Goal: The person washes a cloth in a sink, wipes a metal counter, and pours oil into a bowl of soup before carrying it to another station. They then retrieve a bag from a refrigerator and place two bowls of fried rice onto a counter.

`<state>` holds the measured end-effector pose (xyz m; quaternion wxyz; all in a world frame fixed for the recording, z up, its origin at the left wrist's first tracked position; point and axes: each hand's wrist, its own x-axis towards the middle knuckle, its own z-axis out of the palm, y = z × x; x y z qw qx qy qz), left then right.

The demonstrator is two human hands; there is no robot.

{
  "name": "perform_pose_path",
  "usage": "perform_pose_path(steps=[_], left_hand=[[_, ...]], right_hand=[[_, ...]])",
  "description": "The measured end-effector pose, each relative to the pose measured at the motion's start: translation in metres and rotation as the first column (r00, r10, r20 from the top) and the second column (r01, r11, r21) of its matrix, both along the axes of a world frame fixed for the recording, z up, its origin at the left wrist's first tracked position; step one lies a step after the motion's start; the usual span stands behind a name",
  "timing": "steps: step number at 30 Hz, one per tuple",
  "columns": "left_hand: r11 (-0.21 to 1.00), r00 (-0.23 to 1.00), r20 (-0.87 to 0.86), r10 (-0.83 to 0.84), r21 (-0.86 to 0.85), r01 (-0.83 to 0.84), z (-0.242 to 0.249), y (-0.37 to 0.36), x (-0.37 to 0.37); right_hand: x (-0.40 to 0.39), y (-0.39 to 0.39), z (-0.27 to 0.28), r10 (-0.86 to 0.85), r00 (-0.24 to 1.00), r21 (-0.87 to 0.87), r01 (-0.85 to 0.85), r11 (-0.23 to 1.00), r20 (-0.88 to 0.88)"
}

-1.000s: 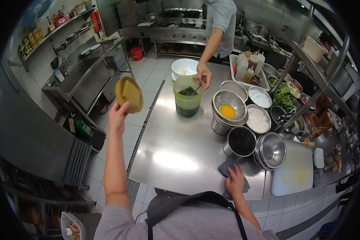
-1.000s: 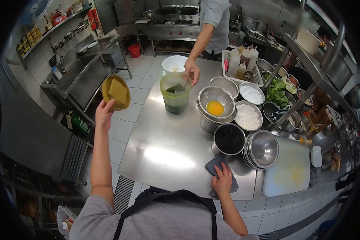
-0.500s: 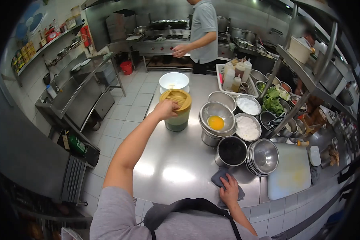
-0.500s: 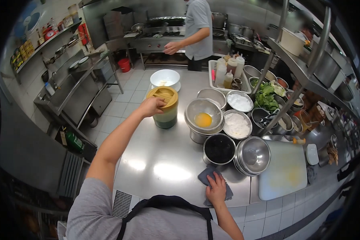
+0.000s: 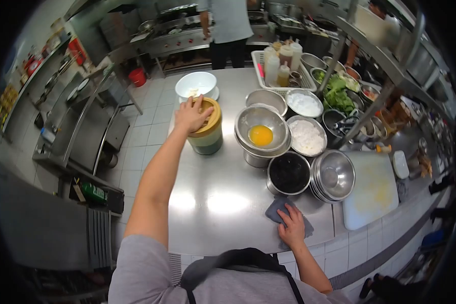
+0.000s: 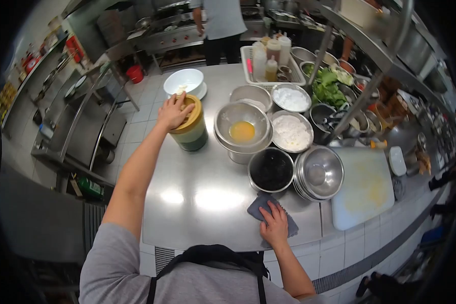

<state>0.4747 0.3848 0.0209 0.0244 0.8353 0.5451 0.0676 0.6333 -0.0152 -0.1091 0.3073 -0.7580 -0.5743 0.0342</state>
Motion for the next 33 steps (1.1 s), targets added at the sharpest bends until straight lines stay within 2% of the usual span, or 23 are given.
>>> perform_pose_path(steps=[4,5,8,11,13,15,16,17,19,21,23,25,26,27,28,29,30,31,32,33], left_hand=[[0.999,0.999,-0.030,-0.027,-0.046,0.026,-0.005,0.010,0.003],[0.999,0.999,-0.039,-0.019,-0.043,0.017,-0.005,0.008,0.003],[0.995,0.995,-0.035,-0.093,-0.044,0.091,-0.003,0.002,-0.001],[0.966,0.967,-0.026,-0.253,-0.054,0.251,0.001,-0.019,-0.015],[0.925,0.925,-0.001,-0.380,-0.034,0.380,-0.009,-0.037,-0.030],[0.912,0.911,-0.025,-0.411,-0.010,0.411,-0.005,-0.062,-0.048],[0.894,0.893,-0.025,-0.448,-0.014,0.448,-0.002,-0.076,-0.056],[0.874,0.874,-0.014,-0.485,-0.016,0.485,-0.001,-0.094,-0.068],[0.850,0.850,-0.015,-0.526,-0.043,0.525,-0.003,-0.129,-0.096],[0.825,0.825,-0.017,-0.565,-0.002,0.565,-0.002,-0.163,-0.123],[0.823,0.820,-0.078,-0.567,0.002,0.568,0.001,-0.184,-0.153],[0.731,0.741,0.177,-0.647,-0.130,0.670,-0.003,-0.180,-0.183],[0.660,0.638,0.342,-0.689,-0.067,0.748,-0.013,-0.168,-0.199],[0.647,0.737,0.508,-0.446,-0.387,0.658,-0.026,-0.156,-0.218],[0.512,0.818,0.555,-0.151,-0.664,0.545,-0.033,-0.151,-0.237],[0.400,0.839,0.541,-0.060,-0.757,0.517,-0.032,-0.157,-0.256],[0.388,0.750,0.645,0.145,-0.735,0.557,-0.036,-0.178,-0.268],[0.388,0.762,0.624,0.173,-0.754,0.530,-0.038,-0.179,-0.280],[0.404,0.719,0.665,0.203,-0.725,0.557,-0.043,-0.180,-0.288],[0.406,0.732,0.657,0.181,-0.727,0.553,-0.043,-0.182,-0.298]], right_hand=[[-0.003,0.001,-0.001,-0.032,0.999,0.034,0.031,0.999,0.033],[-0.006,0.002,-0.002,-0.086,0.996,0.030,0.085,0.996,0.034],[-0.027,0.009,-0.002,-0.069,0.995,0.038,0.066,0.997,0.076],[-0.066,0.027,-0.003,-0.013,0.986,0.029,0.008,1.000,0.167],[-0.096,0.038,0.012,-0.150,0.944,0.074,0.134,0.988,0.293],[-0.139,0.057,0.023,-0.295,0.952,0.217,0.272,0.937,0.080],[-0.162,0.072,0.029,-0.268,0.940,0.265,0.319,0.910,-0.211],[-0.185,0.085,0.035,-0.196,0.853,0.298,0.370,0.880,-0.483],[-0.222,0.102,0.055,-0.155,0.626,0.201,0.460,0.865,-0.764],[-0.255,0.107,0.066,-0.166,0.355,0.042,0.512,0.858,-0.920],[-0.284,0.101,0.066,-0.215,0.296,-0.017,0.550,0.835,-0.931],[-0.305,0.090,0.053,-0.234,0.352,0.012,0.573,0.819,-0.906],[-0.309,0.087,0.042,-0.202,0.382,0.060,0.574,0.817,-0.902],[-0.319,0.079,0.041,-0.198,0.357,0.057,0.592,0.804,-0.913],[-0.327,0.069,0.045,-0.182,0.348,0.072,0.604,0.794,-0.920],[-0.331,0.062,0.048,-0.162,0.342,0.093,0.620,0.779,-0.926],[-0.339,0.057,0.047,-0.166,0.370,0.112,0.623,0.774,-0.914],[-0.346,0.050,0.048,-0.157,0.363,0.097,0.591,0.801,-0.919],[-0.350,0.040,0.053,-0.163,0.383,0.079,0.543,0.836,-0.909],[-0.353,0.031,0.057,-0.166,0.408,0.062,0.489,0.870,-0.898]])
